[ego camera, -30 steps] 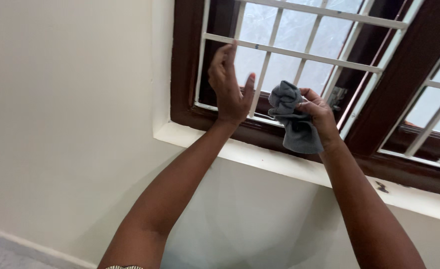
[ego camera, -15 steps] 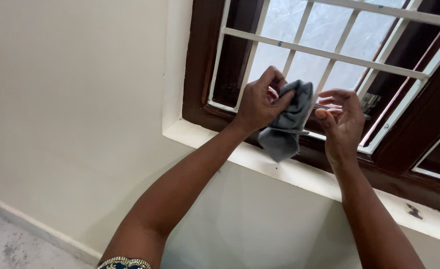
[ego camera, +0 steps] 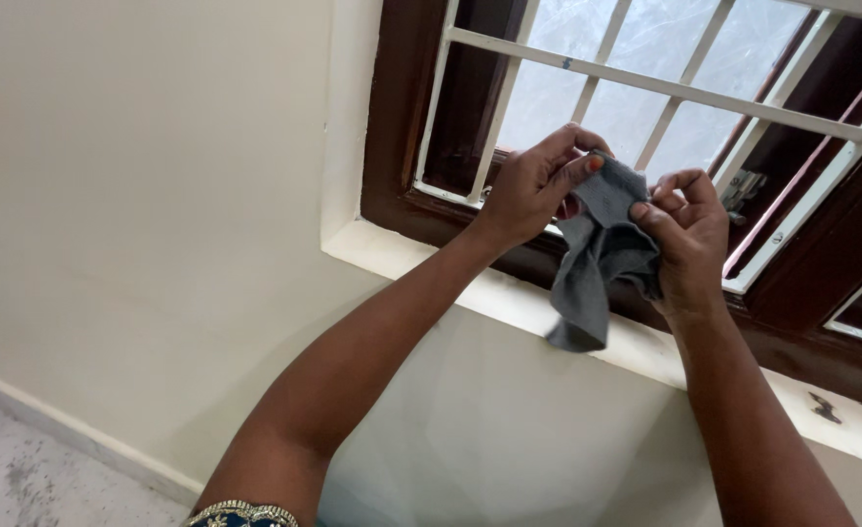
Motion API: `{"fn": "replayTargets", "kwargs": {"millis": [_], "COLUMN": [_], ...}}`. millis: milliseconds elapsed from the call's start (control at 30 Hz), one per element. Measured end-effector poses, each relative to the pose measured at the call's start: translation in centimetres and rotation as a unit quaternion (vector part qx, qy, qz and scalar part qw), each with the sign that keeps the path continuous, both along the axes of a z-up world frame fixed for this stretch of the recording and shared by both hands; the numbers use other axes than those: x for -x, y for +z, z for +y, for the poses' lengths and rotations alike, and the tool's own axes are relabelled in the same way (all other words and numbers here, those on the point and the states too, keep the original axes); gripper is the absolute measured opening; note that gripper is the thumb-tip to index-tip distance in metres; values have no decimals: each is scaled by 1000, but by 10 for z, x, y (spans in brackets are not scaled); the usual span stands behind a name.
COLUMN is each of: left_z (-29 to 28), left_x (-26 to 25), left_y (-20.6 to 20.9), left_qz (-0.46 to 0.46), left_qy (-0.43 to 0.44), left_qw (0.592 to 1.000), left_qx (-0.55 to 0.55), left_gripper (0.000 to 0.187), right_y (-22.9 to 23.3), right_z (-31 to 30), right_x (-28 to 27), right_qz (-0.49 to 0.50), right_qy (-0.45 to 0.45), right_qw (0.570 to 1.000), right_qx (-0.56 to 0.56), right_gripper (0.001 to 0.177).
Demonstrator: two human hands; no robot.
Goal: The person cleans a window frame and the glass using a cloth, reaching between the metal bars to wipe different parts of the frame and the sill.
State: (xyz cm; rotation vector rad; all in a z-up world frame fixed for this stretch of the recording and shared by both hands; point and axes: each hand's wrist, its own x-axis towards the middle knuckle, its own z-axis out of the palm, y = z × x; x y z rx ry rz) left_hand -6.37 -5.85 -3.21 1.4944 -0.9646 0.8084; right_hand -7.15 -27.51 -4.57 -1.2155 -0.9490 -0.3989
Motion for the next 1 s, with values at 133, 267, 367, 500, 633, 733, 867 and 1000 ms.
{"fn": "replayTargets", "kwargs": {"millis": [133, 267, 367, 500, 633, 733, 867, 1000], "left_z": [2, 4, 8, 9, 9, 9, 2, 6], "left_x": [-3, -8, -14, -22, -21, -23, -26, -18], "left_y": [2, 3, 1, -3, -3, -1, -1, -1], "left_qz": [-58, -177, -109, 12, 32, 15, -31, -92], "left_qy": [32, 15, -22, -51, -129, -123, -118, -64], "left_qw": [997, 978, 990, 994, 984, 988, 992, 994], "left_qx": [40, 106, 93, 101, 119, 94, 14, 4], "left_gripper": [36, 36, 39, 42, 37, 36, 53, 61], "right_y": [11, 12, 7, 5, 9, 8, 2, -2], "right_z": [13, 17, 16, 13, 22, 29, 21, 0], "right_x": [22, 25, 16, 16, 28, 32, 19, -3], "right_qz": [16, 14, -17, -64, -85, -145, -114, -49], "right_qy": [8, -16, -23, -10, -64, -190, -158, -127], "right_qw": [1000, 1000, 999, 996, 986, 949, 974, 973], "right_qx": [-5, 1, 14, 60, 129, 204, 115, -185], "right_gripper": [37, 36, 23, 16, 32, 59, 28, 18]}}
